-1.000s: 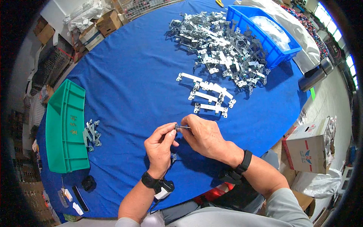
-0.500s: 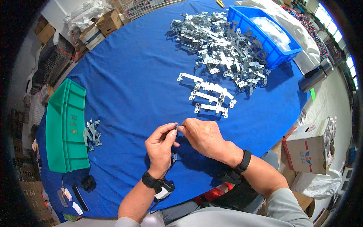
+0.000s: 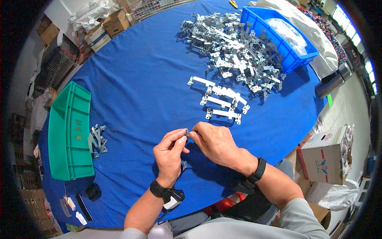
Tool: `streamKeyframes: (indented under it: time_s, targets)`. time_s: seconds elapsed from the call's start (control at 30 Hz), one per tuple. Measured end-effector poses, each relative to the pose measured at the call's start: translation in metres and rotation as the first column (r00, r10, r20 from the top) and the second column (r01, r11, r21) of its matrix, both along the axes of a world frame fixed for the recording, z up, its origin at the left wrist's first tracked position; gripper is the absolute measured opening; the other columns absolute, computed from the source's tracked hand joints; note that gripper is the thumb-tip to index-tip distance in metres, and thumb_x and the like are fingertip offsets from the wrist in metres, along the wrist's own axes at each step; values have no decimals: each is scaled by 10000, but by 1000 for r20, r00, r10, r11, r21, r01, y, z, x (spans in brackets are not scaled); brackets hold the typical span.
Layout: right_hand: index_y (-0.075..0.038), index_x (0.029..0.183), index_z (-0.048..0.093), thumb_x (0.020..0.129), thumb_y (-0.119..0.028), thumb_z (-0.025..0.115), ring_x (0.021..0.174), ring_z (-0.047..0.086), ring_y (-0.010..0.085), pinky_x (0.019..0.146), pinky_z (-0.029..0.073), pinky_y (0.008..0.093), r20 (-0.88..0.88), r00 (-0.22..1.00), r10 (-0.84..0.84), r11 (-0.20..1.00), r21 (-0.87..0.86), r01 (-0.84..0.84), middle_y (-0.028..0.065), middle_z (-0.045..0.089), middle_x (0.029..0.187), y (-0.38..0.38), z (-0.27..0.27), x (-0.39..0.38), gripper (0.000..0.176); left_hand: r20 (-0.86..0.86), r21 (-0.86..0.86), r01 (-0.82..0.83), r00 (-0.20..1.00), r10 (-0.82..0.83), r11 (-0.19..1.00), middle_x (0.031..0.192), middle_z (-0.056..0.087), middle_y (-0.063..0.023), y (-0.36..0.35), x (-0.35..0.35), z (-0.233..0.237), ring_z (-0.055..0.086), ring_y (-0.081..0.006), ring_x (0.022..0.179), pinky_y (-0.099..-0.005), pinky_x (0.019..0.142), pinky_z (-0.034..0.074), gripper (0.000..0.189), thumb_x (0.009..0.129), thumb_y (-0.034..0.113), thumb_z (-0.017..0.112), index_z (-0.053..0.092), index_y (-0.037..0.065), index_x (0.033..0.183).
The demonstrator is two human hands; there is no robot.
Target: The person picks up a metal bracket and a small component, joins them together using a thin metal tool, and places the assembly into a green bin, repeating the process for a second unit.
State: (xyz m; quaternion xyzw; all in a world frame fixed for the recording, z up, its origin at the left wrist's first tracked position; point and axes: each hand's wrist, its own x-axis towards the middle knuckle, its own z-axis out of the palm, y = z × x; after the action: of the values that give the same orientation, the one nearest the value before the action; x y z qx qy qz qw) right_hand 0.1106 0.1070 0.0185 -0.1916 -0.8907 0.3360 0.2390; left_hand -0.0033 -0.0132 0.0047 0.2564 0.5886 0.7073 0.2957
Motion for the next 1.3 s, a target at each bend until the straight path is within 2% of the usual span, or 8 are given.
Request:
streamKeyframes:
  time_s: [0.33, 0.53, 0.77, 0.93, 1.0, 1.03, 1.13, 1.3]
  targets:
    - [-79, 841, 535, 815, -106, 640, 711, 588, 308, 589, 479, 438, 7, 966, -257, 839, 497, 220, 109, 532, 778, 37, 30, 19, 112, 20, 16, -1, 1000, 0, 1000, 1087, 694, -133, 1, -2, -3, 687, -177, 901, -247, 617, 559, 182, 897, -38, 628, 707, -25, 1060]
    - [-69, 902, 547, 829, -120, 652, 860, 572, 336, 731, 490, 442, 167, 948, -271, 843, 517, 149, 129, 544, 877, 49, 25, 35, 137, 17, -2, 20, 1000, -20, 1000, 1078, 698, -108, 0, -4, -5, 673, -141, 896, -239, 640, 555, 182, 903, 5, 654, 710, -8, 1076]
    - [-57, 907, 532, 829, -101, 662, 832, 565, 339, 714, 486, 452, 248, 927, -282, 814, 574, 94, 135, 558, 871, 51, 24, 37, 157, 107, -44, 26, 994, -21, 999, 980, 712, -80, -10, -26, 6, 659, -112, 841, -247, 646, 559, 209, 903, 67, 680, 705, -4, 1097]
    - [-34, 889, 487, 826, -47, 628, 718, 548, 386, 627, 469, 469, 127, 988, -91, 896, 443, 26, 174, 531, 789, 37, 16, 31, 155, -290, -127, -107, 955, 66, 986, 1092, 688, -68, -36, -80, 28, 655, -116, 854, -255, 639, 568, 165, 883, 53, 693, 740, 32, 1040]
    - [-32, 904, 480, 824, -47, 635, 738, 557, 387, 629, 464, 472, 123, 991, -42, 914, 405, -12, 177, 531, 796, 31, 14, 27, 175, -534, -215, -214, 843, 69, 953, 1081, 697, -84, -48, -116, 33, 671, -156, 899, -283, 713, 571, 170, 865, 71, 693, 741, 19, 1020]
    - [-31, 911, 484, 822, -43, 635, 743, 560, 388, 629, 464, 473, 136, 990, -33, 927, 376, -21, 177, 532, 796, 28, 12, 25, 175, -782, -176, -295, 622, 49, 939, 1055, 709, -103, -54, -137, 32, 681, -195, 938, -316, 813, 552, 181, 846, 90, 697, 743, 16, 1005]
    - [-31, 930, 499, 819, -38, 636, 748, 570, 389, 637, 470, 476, 138, 990, -10, 950, 312, -34, 177, 538, 799, 24, 13, 22, 177, -905, -256, -444, 422, -51, 859, 1051, 709, -156, -70, -187, 32, 678, -291, 998, -360, 898, 524, 219, 799, 124, 687, 744, 13, 979]
    - [-29, 926, 505, 815, -38, 643, 744, 583, 385, 645, 476, 478, 126, 992, -19, 963, 267, -16, 173, 551, 802, 26, 11, 22, 178, -910, -394, -520, 339, -240, 758, 1057, 693, -155, -90, -239, 18, 657, -325, 1002, -409, 895, 519, 216, 796, 115, 689, 729, 26, 989]
